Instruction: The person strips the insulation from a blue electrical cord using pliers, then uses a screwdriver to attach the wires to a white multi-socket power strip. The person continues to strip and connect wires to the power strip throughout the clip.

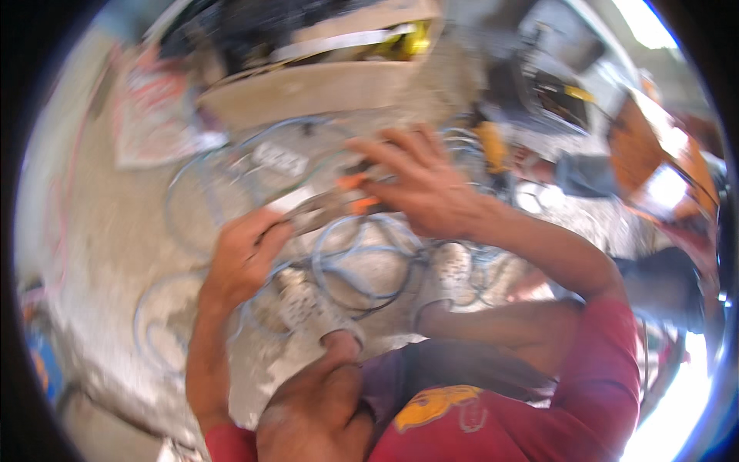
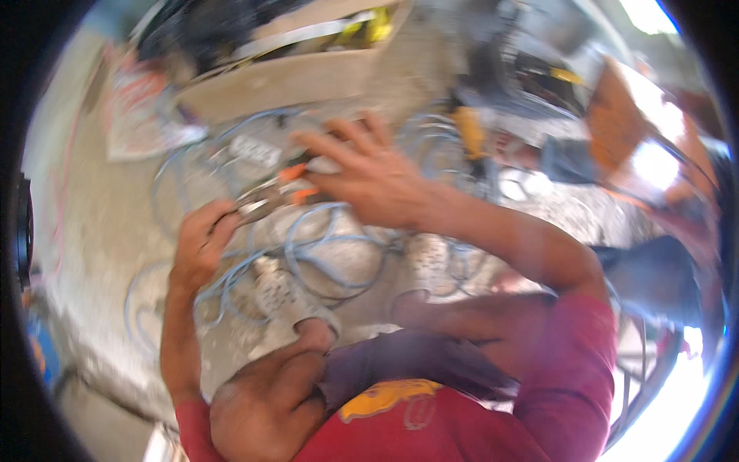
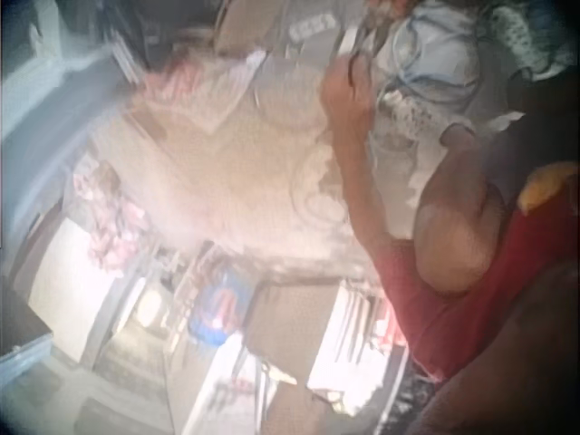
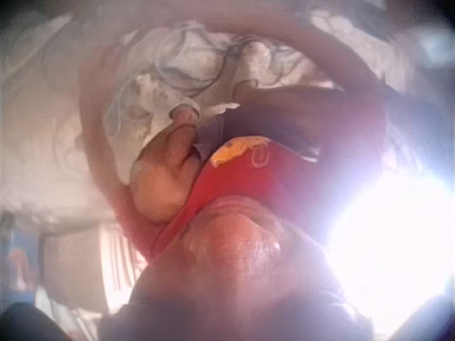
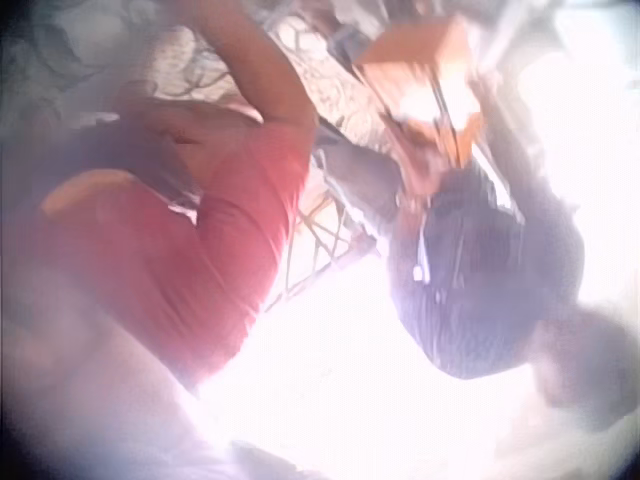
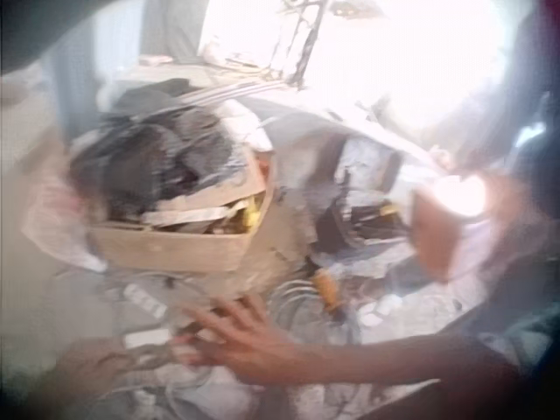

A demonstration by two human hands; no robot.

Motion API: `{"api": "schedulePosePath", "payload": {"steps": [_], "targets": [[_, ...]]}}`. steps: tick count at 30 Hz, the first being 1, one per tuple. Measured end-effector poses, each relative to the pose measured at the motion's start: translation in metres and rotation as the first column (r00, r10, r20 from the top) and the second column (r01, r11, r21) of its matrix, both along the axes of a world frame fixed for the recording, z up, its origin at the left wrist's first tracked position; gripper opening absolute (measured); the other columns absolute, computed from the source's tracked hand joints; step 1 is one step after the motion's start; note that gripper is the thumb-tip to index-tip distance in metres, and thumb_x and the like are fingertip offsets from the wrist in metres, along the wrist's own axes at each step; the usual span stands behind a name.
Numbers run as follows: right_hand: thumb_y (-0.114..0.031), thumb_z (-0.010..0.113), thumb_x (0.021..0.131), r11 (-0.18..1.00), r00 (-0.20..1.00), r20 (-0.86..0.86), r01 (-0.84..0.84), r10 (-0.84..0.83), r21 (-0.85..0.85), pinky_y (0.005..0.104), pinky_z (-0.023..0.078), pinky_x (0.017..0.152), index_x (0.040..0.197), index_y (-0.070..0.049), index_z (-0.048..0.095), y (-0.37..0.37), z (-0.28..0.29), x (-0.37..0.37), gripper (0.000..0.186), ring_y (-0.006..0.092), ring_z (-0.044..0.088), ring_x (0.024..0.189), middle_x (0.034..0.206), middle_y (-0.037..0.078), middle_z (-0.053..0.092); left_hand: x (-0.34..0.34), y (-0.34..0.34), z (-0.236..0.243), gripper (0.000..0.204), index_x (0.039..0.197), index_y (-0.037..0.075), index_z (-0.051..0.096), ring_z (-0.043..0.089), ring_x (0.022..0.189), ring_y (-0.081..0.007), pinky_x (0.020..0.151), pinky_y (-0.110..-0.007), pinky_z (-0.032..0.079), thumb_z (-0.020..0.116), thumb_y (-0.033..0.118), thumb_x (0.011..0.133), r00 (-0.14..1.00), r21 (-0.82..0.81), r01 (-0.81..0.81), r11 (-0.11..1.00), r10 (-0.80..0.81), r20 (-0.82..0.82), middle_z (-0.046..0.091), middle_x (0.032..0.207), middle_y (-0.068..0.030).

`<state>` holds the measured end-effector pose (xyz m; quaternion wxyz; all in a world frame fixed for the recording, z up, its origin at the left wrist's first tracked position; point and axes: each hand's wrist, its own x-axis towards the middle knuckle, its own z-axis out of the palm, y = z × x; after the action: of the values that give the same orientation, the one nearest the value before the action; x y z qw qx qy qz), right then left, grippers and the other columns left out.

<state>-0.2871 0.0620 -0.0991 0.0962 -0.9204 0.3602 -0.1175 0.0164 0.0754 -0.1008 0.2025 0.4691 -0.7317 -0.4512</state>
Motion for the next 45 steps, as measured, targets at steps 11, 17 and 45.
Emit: {"api": "schedulePosePath", "payload": {"steps": [11, 17, 45], "targets": [[-0.01, 0.071, 0.069, 0.989, 0.993, -0.117, -0.005, -0.012, -0.146, 0.0526, 0.034, 0.102, 0.102, -0.018, 0.073, -0.005, 0.009, 0.007, 0.034, 0.0287, 0.043, 0.123, 0.137, 0.004, 0.045, 0.013, 0.002, 0.001, 0.028, 0.097, 0.001, 0.066, 0.065, 0.071, -0.0189, 0.066, -0.031, 0.049, 0.06, 0.028, 0.099, 0.992, 0.017, 0.024, 1.0, -0.022, -0.126, 0.069, 0.081, -0.0087], [-0.009, 0.07, 0.068, 0.984, 0.996, -0.079, 0.019, -0.033, -0.178, 0.0503, 0.035, 0.1, 0.099, -0.019, 0.072, -0.005, 0.007, 0.009, 0.032, 0.0281, 0.045, 0.119, 0.133, 0.004, 0.046, 0.009, 0.001, 0.006, 0.026, 0.096, 0.0, 0.066, 0.059, 0.064, -0.0184, 0.061, -0.031, 0.047, 0.06, 0.026, 0.098, 0.992, 0.001, 0.024, 1.0, -0.024, -0.126, 0.066, 0.076, -0.0072], [-0.003, 0.06, 0.063, -0.409, 0.815, 0.271, -0.508, -0.512, 0.758, 0.0307, 0.046, 0.081, 0.13, 0.0, 0.056, 0.036, -0.036, 0.007, 0.067, 0.0174, 0.058, 0.097, 0.114, 0.008, 0.059, 0.01, 0.011, -0.038, 0.012, 0.103, 0.004, 0.064, 0.064, 0.075, -0.0191, 0.063, -0.029, 0.047, 0.064, 0.012, 0.093, 0.977, -0.229, -0.101, 0.968, 0.053, -0.207, 0.065, 0.082, -0.0065]]}}
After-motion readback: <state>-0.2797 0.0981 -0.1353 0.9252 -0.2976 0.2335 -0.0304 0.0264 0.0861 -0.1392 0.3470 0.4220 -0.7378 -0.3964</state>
